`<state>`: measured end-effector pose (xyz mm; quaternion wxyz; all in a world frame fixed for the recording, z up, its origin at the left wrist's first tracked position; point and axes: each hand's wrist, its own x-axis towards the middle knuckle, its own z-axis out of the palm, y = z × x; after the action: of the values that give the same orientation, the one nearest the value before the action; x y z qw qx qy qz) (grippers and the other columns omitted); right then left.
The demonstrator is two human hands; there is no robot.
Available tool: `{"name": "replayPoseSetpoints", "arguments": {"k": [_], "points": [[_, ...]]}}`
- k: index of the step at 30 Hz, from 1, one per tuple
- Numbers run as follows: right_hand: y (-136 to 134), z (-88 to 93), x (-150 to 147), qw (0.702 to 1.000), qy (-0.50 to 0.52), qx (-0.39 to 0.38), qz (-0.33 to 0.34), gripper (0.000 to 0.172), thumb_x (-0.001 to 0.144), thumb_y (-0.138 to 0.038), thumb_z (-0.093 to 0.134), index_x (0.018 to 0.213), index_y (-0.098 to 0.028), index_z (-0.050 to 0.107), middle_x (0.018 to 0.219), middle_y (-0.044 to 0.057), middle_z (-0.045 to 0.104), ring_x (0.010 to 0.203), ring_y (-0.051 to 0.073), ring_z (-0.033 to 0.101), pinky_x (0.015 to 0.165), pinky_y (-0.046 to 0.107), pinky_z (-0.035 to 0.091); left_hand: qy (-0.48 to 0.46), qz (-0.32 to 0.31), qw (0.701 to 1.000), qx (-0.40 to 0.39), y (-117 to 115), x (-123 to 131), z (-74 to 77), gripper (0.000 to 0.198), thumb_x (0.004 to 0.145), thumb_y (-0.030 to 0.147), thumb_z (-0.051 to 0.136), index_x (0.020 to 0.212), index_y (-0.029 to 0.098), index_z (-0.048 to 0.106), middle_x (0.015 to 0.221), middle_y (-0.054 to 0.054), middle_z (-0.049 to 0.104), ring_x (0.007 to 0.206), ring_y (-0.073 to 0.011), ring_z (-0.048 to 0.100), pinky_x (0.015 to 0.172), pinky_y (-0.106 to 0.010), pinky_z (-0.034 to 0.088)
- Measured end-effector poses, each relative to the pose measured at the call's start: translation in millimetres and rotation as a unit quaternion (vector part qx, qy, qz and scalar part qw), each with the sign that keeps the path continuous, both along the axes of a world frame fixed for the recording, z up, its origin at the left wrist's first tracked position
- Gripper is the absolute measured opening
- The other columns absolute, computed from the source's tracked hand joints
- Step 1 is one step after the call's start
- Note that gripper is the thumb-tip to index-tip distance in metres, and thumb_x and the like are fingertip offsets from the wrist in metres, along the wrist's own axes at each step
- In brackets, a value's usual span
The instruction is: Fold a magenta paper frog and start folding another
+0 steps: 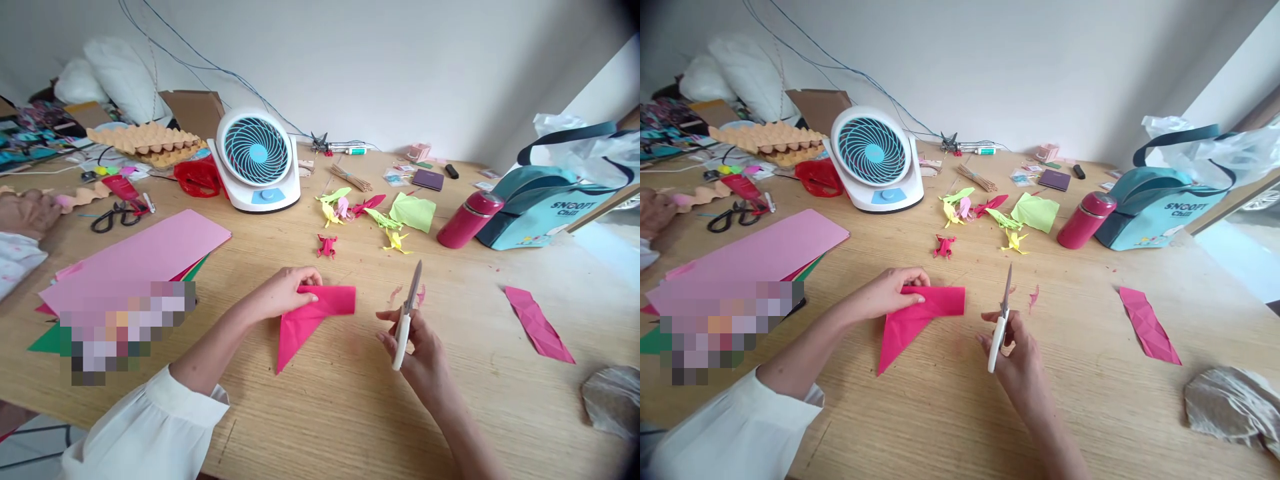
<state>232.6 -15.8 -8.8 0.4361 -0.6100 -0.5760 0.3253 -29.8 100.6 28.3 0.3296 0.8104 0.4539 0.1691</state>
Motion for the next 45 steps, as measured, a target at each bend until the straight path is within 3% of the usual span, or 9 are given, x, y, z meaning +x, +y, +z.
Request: {"name": "replayPoseSetpoints", "arguments": {"k": [4, 10, 14, 19, 22, 28, 35, 41, 45], "points": [[-2.6, 6.2, -0.1, 1.000, -0.004, 0.012, 0.027, 0.039, 0.077, -0.037, 0.075, 0.112, -0.026, 0.063, 0.104, 0.005, 0.063, 0.084, 0.021, 0.053, 0.075, 0.036, 0.043, 0.027, -0.124, 0.992, -0.024, -27.3, 12.3, 19.9, 0.020, 0.078, 0.013, 0.061, 0.091, 0.025, 0.070, 0.081, 0.005, 0.071, 0.072, -0.0141, 0.064, 0.064, -0.022, 0.039], [-9.4, 6.6, -8.3, 0.983, 0.041, -0.085, 0.160, 0.021, 0.083, -0.037, 0.070, 0.083, -0.022, 0.055, 0.078, -0.001, 0.058, 0.068, 0.015, 0.048, 0.062, 0.029, 0.037, 0.003, -0.178, 0.984, -0.003, -49.1, 28.1, 27.1, 0.034, 0.078, 0.016, 0.070, 0.110, 0.028, 0.070, 0.095, 0.001, 0.073, 0.084, -0.0184, 0.067, 0.072, -0.024, 0.042], [-10.0, 3.8, -8.9, 0.980, 0.056, -0.088, 0.167, 0.022, 0.083, -0.034, 0.071, 0.082, -0.021, 0.053, 0.075, -0.002, 0.055, 0.068, 0.013, 0.045, 0.060, 0.027, 0.035, -0.056, -0.149, 0.986, -0.053, -49.5, 30.3, 29.5, 0.033, 0.080, 0.020, 0.071, 0.112, 0.025, 0.069, 0.085, 0.001, 0.072, 0.077, -0.0156, 0.065, 0.071, -0.023, 0.044], [-6.5, -1.9, -10.2, 0.972, 0.182, -0.101, 0.110, 0.026, 0.078, -0.035, 0.077, 0.085, -0.022, 0.055, 0.072, -0.004, 0.054, 0.062, 0.011, 0.044, 0.056, 0.025, 0.035, -0.214, -0.002, 0.968, -0.132, -33.1, 20.0, 23.0, 0.030, 0.082, 0.028, 0.071, 0.110, 0.019, 0.065, 0.081, -0.001, 0.070, 0.077, -0.0151, 0.064, 0.075, -0.025, 0.046], [-1.7, -4.2, -12.6, 0.960, 0.258, -0.099, 0.046, 0.034, 0.071, -0.038, 0.082, 0.087, -0.022, 0.056, 0.070, -0.004, 0.055, 0.056, 0.010, 0.044, 0.051, 0.025, 0.034, -0.328, 0.048, 0.924, -0.192, -20.3, 13.4, 7.8, 0.042, 0.085, 0.045, 0.068, 0.117, 0.019, 0.061, 0.095, -0.005, 0.071, 0.087, -0.0171, 0.065, 0.082, -0.028, 0.045], [4.5, -1.8, -12.4, 0.931, 0.349, -0.080, -0.073, 0.041, 0.064, -0.039, 0.087, 0.086, -0.024, 0.056, 0.067, -0.005, 0.055, 0.053, 0.010, 0.044, 0.047, 0.024, 0.034, -0.513, 0.001, 0.758, -0.403, -17.0, 20.9, -16.8, 0.073, 0.079, 0.072, 0.059, 0.127, 0.017, 0.058, 0.122, -0.013, 0.065, 0.110, -0.0251, 0.061, 0.093, -0.035, 0.045], [4.5, 0.5, -9.7, 0.912, 0.386, -0.027, -0.137, 0.041, 0.064, -0.036, 0.088, 0.087, -0.022, 0.057, 0.070, -0.005, 0.054, 0.057, 0.009, 0.044, 0.049, 0.021, 0.035, -0.541, -0.050, 0.693, -0.474, -9.8, 9.6, -18.9, 0.081, 0.076, 0.070, 0.065, 0.136, 0.016, 0.054, 0.133, -0.018, 0.060, 0.116, -0.0288, 0.060, 0.095, -0.039, 0.048], [6.8, 0.4, -13.1, 0.867, 0.462, -0.019, -0.188, 0.042, 0.060, -0.032, 0.090, 0.083, -0.020, 0.057, 0.071, -0.006, 0.051, 0.061, 0.007, 0.044, 0.053, 0.017, 0.035, -0.523, -0.128, 0.705, -0.461, -19.6, 15.4, -29.2, 0.089, 0.061, 0.071, 0.076, 0.132, 0.020, 0.060, 0.132, -0.020, 0.062, 0.119, -0.0366, 0.060, 0.094, -0.046, 0.048], [5.4, -1.7, -18.1, 0.851, 0.484, -0.028, -0.203, 0.042, 0.060, -0.031, 0.090, 0.083, -0.020, 0.058, 0.073, -0.006, 0.051, 0.063, 0.007, 0.045, 0.055, 0.016, 0.036, -0.423, -0.133, 0.794, -0.416, -38.1, 43.9, -32.9, 0.051, 0.070, 0.050, 0.082, 0.103, 0.012, 0.075, 0.120, -0.021, 0.069, 0.119, -0.0322, 0.061, 0.095, -0.036, 0.045]]}}
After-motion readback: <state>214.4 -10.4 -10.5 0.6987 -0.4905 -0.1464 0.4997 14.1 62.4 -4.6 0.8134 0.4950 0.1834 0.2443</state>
